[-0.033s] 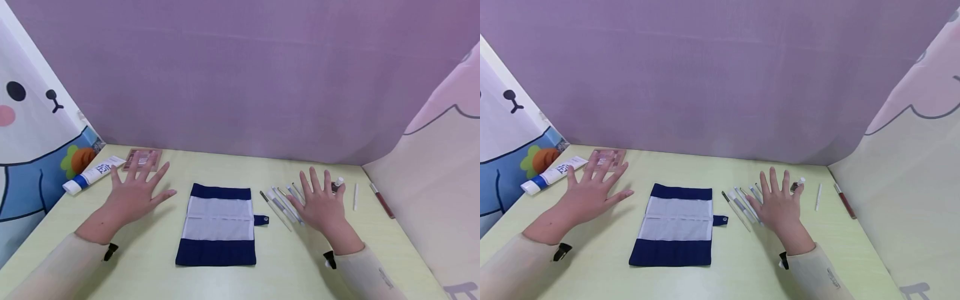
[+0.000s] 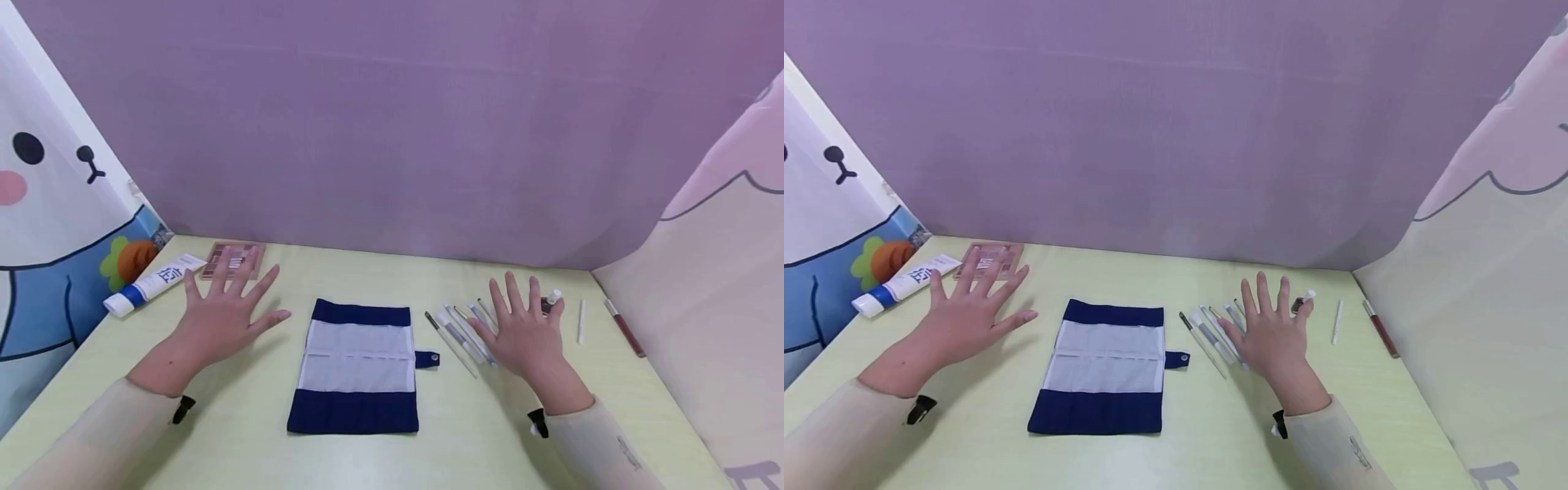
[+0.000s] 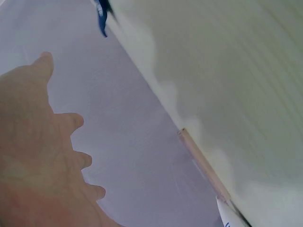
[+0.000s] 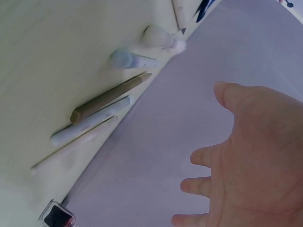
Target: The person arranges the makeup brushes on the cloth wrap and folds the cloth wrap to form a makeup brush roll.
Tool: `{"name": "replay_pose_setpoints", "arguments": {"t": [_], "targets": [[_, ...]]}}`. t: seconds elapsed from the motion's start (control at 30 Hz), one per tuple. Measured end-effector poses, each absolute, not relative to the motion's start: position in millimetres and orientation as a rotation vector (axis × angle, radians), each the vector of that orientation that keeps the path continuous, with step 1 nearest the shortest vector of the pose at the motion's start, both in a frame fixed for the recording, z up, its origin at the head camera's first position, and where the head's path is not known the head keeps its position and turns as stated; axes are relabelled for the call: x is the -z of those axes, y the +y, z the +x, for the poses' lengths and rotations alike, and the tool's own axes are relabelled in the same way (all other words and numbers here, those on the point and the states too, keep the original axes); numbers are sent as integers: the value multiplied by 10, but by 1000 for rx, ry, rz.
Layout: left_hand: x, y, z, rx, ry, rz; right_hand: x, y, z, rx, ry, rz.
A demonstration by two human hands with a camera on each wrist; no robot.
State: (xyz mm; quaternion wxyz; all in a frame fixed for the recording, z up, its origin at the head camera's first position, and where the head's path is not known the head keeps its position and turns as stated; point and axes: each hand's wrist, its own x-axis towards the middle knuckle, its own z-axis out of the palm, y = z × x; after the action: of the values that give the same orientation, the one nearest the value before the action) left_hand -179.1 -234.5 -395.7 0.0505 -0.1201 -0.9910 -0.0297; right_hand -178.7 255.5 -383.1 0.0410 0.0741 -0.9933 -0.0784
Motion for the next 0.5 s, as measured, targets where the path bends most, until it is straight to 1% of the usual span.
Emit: {"name": "replay_pose_setpoints", "arguments": {"t": [0.33, 0.5], "targets": [[3961, -2271, -1811, 169, -3078, -392, 3850, 2521, -1852, 223, -3047, 226], [3955, -2202, -1779, 240, -3108, -512, 3800, 2476, -1878, 199, -3042, 256]]}}
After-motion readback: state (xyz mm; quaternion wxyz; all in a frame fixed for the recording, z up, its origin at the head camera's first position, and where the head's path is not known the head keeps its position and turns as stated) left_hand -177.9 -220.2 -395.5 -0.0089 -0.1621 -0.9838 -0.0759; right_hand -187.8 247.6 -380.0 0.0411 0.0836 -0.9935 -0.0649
